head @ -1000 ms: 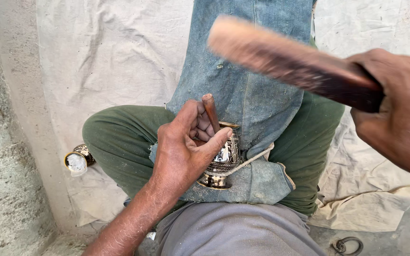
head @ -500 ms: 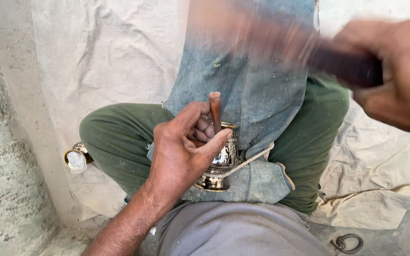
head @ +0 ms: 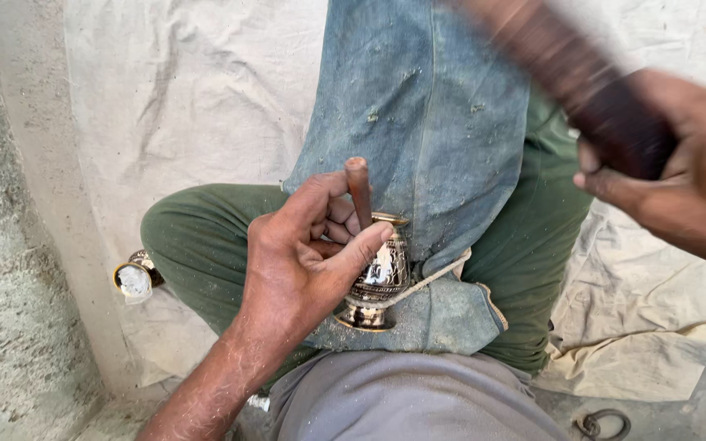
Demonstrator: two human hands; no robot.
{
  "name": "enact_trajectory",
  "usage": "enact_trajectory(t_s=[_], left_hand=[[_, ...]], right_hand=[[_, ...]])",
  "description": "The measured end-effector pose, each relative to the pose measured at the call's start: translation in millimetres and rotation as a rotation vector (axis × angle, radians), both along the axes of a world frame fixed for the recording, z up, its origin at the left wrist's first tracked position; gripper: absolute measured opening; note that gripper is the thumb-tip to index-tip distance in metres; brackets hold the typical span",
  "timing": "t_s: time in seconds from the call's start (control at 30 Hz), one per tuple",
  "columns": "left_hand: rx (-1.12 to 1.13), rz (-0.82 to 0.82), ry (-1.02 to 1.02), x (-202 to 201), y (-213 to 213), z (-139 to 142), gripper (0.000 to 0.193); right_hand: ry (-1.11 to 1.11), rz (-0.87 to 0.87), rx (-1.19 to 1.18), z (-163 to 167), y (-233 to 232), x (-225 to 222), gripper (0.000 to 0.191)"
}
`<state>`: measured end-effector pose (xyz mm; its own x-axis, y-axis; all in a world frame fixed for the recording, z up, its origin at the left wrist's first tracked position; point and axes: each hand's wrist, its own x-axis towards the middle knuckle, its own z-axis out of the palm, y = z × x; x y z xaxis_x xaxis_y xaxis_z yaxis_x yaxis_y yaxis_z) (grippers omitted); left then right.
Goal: The person sits cross-legged on the ground with a small decorated brass vessel held on a cloth pad on their lap. They hold a wooden punch against the vessel and repeatedly strike it with a wooden mallet, repositioning the punch around the vessel body, and briefly turn and reposition the vessel before resuming hammering.
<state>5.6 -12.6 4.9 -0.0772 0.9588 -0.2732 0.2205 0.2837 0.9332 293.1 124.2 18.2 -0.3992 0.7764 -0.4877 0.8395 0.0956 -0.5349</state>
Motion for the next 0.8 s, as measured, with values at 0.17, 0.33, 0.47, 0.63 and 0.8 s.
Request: enact_trajectory(t_s=[0.17,0.33,0.47,0.63,0.8], left_hand=[[-0.051,-0.071,0.033,-1.6,-5.5,-3.7,0.032],[-0.062,-0.064,0.099,1.3,-5.6,-7.2,0.036],[-0.007,-0.129,0.208,3.2,-3.7,-2.3,0.033],[-0.050,-0.199,0.220,3.0,5.6,0.5,0.041],[-0.139,-0.216,0.161,2.7,10.2,4.4,0.040]], right_hand=[[0.229,-0.173,0.093,-18.0,-18.2,17.1,0.040],[-0.126,0.182,0.387,5.4,-21.5,0.0,0.042],[0.022,-0.020,0.090,18.0,-23.1,-15.3,0.040],[0.103,0.107,0.265,-6.2,-15.9,4.4,0.041],[-0.189,0.180,0.082,-32.8,-26.5,43.0,0.046]])
